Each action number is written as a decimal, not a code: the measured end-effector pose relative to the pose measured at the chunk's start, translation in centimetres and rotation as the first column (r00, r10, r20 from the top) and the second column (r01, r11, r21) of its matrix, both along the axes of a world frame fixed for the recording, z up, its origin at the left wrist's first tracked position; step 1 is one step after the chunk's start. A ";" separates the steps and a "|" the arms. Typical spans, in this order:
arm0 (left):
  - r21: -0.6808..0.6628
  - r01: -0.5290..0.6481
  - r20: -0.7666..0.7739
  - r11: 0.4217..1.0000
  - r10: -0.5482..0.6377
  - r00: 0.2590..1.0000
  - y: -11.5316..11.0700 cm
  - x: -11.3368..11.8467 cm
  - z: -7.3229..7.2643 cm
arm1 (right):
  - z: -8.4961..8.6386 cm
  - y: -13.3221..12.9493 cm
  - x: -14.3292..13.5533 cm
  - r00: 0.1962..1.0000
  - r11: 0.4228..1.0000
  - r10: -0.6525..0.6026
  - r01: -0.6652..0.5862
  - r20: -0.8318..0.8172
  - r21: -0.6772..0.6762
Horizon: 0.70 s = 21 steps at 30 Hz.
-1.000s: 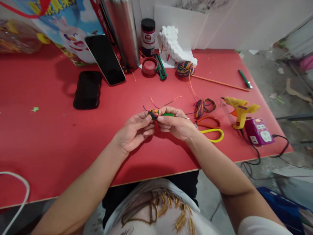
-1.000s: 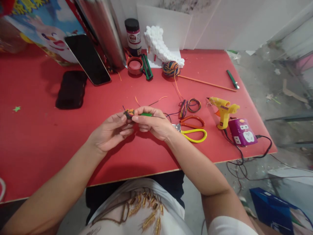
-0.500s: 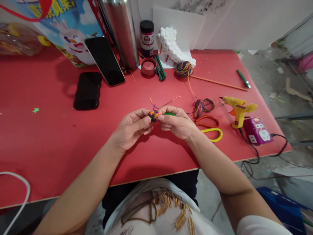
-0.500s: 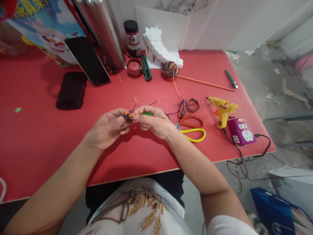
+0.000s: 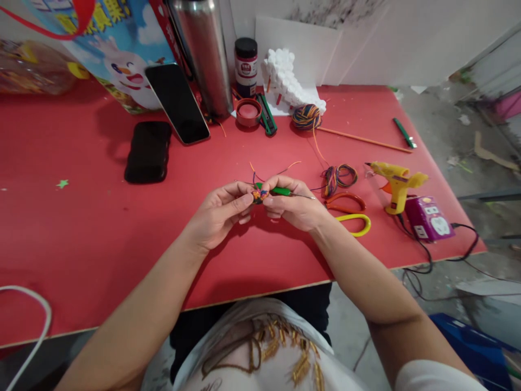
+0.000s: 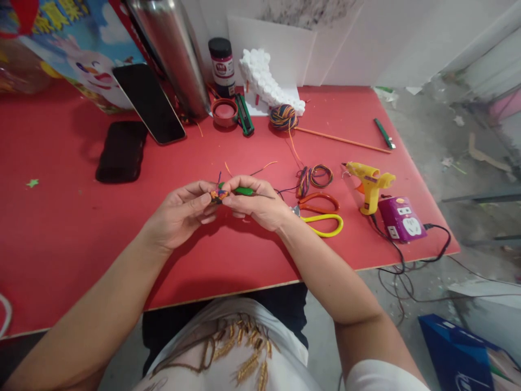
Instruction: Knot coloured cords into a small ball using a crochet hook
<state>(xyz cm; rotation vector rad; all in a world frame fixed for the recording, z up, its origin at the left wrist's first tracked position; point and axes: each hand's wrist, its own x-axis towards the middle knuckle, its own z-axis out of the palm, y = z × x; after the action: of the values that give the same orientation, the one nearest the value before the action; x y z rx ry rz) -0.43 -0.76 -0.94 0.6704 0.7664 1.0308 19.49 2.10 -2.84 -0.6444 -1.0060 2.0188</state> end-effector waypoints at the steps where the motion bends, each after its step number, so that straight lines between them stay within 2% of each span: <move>1: -0.001 -0.009 0.000 1.000 0.009 1.000 0.0 0.0 0.0 | 0.0 0.0 0.0 1.000 1.000 -0.001 0.001 0.013 0.006; 6: -0.031 -0.084 -0.075 0.996 0.081 0.994 0.0 0.1 -0.4 | 0.0 0.0 0.1 0.997 0.998 -0.006 0.001 0.079 0.065; 10: -0.053 -0.084 -0.095 0.995 0.078 0.992 0.1 0.2 -0.4 | -0.2 -0.1 -0.2 0.995 0.998 -0.021 0.015 0.100 0.058; 14: -0.098 -0.016 -0.005 0.995 0.016 1.000 0.1 0.3 0.0 | 0.0 0.1 -0.3 0.999 0.999 -0.015 0.014 0.035 0.037; 16: -0.106 0.004 0.041 0.994 0.001 0.999 0.0 0.3 0.1 | 0.3 0.2 -0.1 1.000 1.000 -0.009 0.009 -0.021 -0.021; 19: -0.043 -0.016 0.031 0.999 0.017 0.999 -0.1 0.3 0.0 | 0.7 0.5 0.2 0.995 0.994 -0.022 0.012 -0.096 -0.105; 21: 0.014 -0.030 -0.001 0.999 0.030 1.000 -0.2 0.4 -0.2 | 0.7 0.6 0.3 0.993 0.994 -0.026 0.013 -0.118 -0.111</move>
<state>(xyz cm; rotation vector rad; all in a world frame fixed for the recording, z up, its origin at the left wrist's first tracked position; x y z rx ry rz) -0.07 -0.94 -1.16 0.6735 0.7728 1.0645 19.79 2.66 -2.09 -0.5809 -0.8196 2.0808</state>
